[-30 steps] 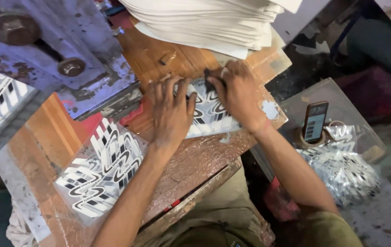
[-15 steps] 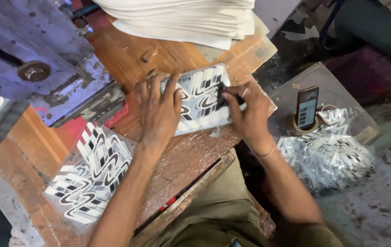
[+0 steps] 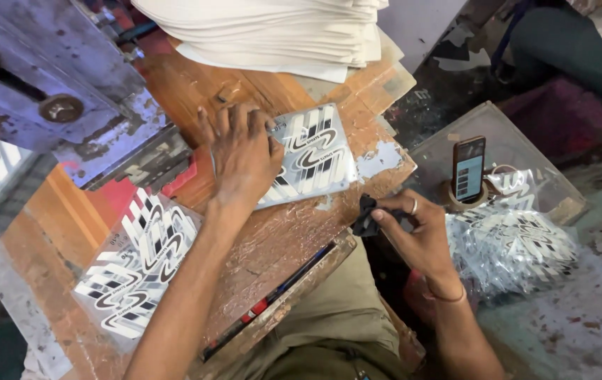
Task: Cleaning ink residue or dust from printed stickers using a small cloth at a printing shop workbench.
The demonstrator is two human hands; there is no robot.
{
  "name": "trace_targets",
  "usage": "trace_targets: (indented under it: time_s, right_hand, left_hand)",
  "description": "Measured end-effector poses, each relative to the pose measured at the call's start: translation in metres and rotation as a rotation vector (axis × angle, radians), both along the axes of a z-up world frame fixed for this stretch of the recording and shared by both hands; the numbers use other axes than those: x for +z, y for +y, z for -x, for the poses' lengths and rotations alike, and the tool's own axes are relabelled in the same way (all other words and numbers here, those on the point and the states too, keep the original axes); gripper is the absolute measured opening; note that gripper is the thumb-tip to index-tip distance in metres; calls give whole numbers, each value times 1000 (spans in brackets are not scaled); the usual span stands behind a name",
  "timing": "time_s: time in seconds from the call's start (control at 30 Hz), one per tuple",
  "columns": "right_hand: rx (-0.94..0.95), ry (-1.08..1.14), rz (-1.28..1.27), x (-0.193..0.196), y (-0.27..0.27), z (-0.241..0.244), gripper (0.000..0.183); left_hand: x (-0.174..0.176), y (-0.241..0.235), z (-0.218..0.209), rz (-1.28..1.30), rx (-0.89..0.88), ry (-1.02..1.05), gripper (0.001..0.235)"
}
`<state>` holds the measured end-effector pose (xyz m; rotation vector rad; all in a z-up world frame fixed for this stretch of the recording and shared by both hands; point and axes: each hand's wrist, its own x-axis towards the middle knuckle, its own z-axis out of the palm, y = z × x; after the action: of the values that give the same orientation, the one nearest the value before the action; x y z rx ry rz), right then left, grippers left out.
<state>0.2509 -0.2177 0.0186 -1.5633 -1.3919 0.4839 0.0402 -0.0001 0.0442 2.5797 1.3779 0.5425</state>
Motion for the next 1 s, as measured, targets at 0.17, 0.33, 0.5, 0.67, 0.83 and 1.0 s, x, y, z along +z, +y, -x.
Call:
trace_targets:
  time_s: [0.17,0.33,0.5,0.67,0.83,1.0]
  right_hand:
    - [-25,210,96,-28,-9,6,18]
    - [-113,393,199,-30,-17,8,36]
    - [-60,567,201,-19,-17,16,28]
    - [47,537,194,-8,9,36,31]
    - [100,-95,-60,31,96,49,18]
    - [103,-527,-220,22,169,49,4]
  left_hand:
    - [6,-7,28,-122,-153,-27,25]
    - [56,-65,101,242,1,-116,30]
    - [4,-102,241,355,327,43,44]
    - [-4,-115,219,99,368,167,48]
    - [-5,-65,87,-17,9,-249,59]
    - [-44,-1,21,-76,40,-179,44]
